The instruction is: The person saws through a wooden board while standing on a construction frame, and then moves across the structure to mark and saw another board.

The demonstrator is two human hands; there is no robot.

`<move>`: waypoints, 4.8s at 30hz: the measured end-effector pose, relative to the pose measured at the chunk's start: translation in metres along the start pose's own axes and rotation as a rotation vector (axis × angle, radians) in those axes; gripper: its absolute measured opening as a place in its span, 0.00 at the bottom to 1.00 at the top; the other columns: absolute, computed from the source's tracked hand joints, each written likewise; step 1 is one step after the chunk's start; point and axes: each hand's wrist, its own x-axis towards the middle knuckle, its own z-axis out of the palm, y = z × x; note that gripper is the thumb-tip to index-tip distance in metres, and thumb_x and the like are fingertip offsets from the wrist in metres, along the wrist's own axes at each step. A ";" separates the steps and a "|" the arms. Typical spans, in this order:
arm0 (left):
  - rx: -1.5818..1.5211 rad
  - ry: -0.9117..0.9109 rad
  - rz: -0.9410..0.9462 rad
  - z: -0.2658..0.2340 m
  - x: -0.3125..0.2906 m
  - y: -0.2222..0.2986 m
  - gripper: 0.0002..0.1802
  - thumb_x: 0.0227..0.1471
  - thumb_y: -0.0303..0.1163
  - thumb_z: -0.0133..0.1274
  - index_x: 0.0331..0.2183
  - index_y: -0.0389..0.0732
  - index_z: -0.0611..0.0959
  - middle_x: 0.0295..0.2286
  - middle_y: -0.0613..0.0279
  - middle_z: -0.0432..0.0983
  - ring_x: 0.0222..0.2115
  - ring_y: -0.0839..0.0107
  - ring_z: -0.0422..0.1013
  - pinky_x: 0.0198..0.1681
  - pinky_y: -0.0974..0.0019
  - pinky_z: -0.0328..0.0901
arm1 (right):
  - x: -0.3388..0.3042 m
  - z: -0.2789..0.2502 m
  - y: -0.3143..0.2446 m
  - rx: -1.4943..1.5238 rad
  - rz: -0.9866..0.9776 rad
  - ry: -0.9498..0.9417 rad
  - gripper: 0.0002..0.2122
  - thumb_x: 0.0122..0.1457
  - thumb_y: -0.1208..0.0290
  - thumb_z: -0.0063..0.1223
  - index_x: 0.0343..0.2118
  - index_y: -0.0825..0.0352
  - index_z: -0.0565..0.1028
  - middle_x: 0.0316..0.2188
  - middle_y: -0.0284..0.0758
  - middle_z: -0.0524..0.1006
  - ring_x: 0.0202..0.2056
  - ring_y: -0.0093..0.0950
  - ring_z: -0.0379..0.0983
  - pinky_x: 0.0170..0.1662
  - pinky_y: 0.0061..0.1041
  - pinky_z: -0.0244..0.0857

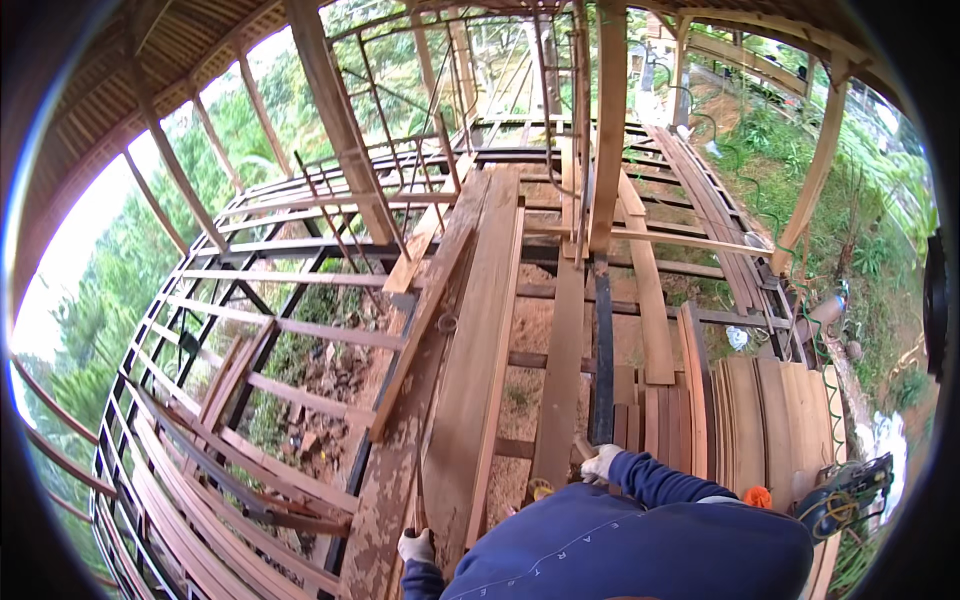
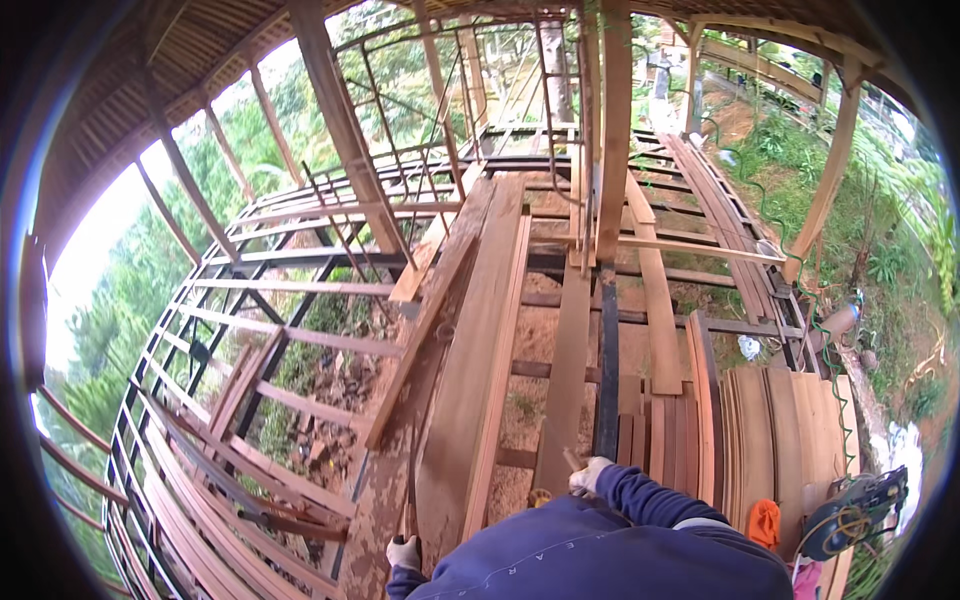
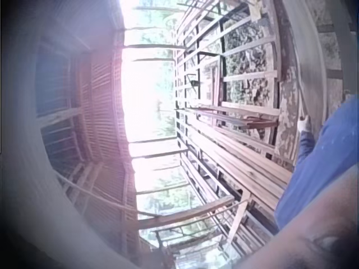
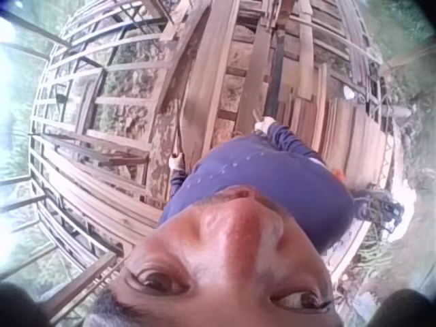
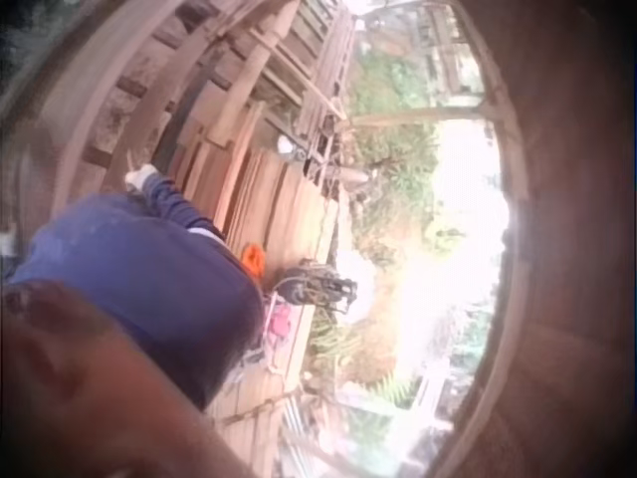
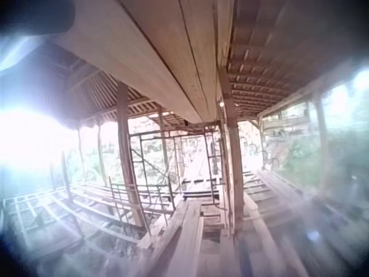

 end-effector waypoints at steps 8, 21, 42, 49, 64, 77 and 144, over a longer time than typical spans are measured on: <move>-0.556 0.132 0.884 0.015 -0.049 0.161 0.12 0.45 0.25 0.71 0.33 0.38 0.85 0.34 0.55 0.82 0.37 0.58 0.80 0.41 0.59 0.73 | 0.003 0.083 -0.104 0.294 -0.130 -0.616 0.22 0.60 0.80 0.51 0.59 0.63 0.71 0.41 0.33 0.78 0.36 0.27 0.78 0.40 0.32 0.78; -1.107 -0.680 0.148 -0.017 -0.072 0.246 0.17 0.66 0.31 0.51 0.54 0.34 0.77 0.44 0.59 0.78 0.46 0.66 0.75 0.51 0.63 0.69 | -0.025 0.063 -0.185 0.120 -0.421 -0.721 0.23 0.55 0.86 0.57 0.56 0.66 0.75 0.38 0.34 0.82 0.32 0.20 0.77 0.36 0.21 0.72; -1.697 0.047 -0.218 0.014 -0.058 0.201 0.11 0.63 0.35 0.55 0.43 0.40 0.84 0.37 0.58 0.83 0.35 0.65 0.81 0.41 0.59 0.78 | 0.090 -0.040 -0.187 0.086 -0.208 -0.115 0.16 0.62 0.80 0.47 0.53 0.63 0.71 0.28 0.35 0.76 0.21 0.25 0.71 0.20 0.25 0.66; -2.066 0.134 -0.382 0.115 -0.049 0.145 0.11 0.65 0.32 0.51 0.46 0.39 0.81 0.45 0.52 0.81 0.47 0.57 0.78 0.57 0.47 0.72 | 0.126 -0.106 -0.082 -0.397 0.031 -0.095 0.18 0.56 0.78 0.54 0.51 0.66 0.70 0.22 0.37 0.76 0.15 0.26 0.69 0.19 0.29 0.66; -2.007 0.280 -0.795 0.185 0.021 0.048 0.11 0.62 0.38 0.58 0.40 0.41 0.82 0.39 0.50 0.83 0.39 0.55 0.80 0.45 0.48 0.79 | 0.104 -0.179 -0.040 -1.108 -0.044 -0.067 0.17 0.53 0.64 0.62 0.42 0.70 0.80 0.33 0.42 0.83 0.34 0.34 0.79 0.42 0.33 0.73; -0.139 0.174 -0.486 0.108 0.007 0.085 0.17 0.58 0.46 0.58 0.34 0.40 0.86 0.28 0.55 0.83 0.30 0.60 0.80 0.35 0.57 0.73 | 0.124 -0.087 -0.078 -0.674 0.007 -0.255 0.21 0.58 0.77 0.50 0.56 0.68 0.71 0.20 0.31 0.73 0.16 0.21 0.67 0.19 0.24 0.64; 0.233 0.295 -0.218 0.133 0.061 0.051 0.28 0.51 0.48 0.58 0.51 0.45 0.79 0.44 0.58 0.74 0.50 0.57 0.68 0.61 0.44 0.53 | 0.174 0.228 -0.113 -0.828 -0.361 -0.599 0.26 0.55 0.85 0.49 0.60 0.69 0.68 0.48 0.40 0.77 0.38 0.27 0.76 0.40 0.25 0.73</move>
